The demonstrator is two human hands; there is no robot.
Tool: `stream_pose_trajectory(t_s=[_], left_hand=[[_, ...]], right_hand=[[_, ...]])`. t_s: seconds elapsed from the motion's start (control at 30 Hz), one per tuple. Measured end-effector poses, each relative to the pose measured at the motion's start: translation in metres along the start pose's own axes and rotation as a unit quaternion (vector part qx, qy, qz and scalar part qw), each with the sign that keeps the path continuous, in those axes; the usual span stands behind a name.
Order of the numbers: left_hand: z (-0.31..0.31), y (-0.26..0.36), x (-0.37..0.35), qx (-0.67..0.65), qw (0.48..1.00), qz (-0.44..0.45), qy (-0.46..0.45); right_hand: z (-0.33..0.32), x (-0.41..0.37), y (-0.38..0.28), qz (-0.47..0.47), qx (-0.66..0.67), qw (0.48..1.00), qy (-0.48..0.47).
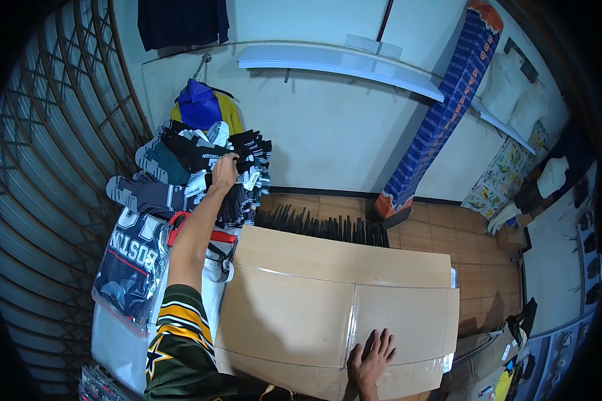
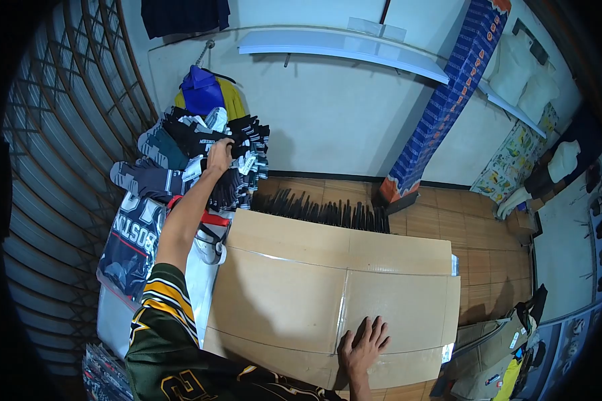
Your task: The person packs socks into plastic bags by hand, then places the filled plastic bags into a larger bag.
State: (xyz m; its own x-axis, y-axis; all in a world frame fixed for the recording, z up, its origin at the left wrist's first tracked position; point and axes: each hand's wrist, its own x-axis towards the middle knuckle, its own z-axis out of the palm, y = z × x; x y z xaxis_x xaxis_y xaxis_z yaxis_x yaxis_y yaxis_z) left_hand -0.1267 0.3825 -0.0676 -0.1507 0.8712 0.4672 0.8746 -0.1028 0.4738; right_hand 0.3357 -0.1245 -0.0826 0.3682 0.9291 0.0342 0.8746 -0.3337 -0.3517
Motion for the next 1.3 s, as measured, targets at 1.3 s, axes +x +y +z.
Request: stream_pose_trajectory(t_s=[1.3], left_hand=[[-0.195,0.28,-0.291,-0.37,0.911,0.04,-0.176]], right_hand=[[-0.014,-0.01,0.066,-0.168,0.224,0.96,-0.025]])
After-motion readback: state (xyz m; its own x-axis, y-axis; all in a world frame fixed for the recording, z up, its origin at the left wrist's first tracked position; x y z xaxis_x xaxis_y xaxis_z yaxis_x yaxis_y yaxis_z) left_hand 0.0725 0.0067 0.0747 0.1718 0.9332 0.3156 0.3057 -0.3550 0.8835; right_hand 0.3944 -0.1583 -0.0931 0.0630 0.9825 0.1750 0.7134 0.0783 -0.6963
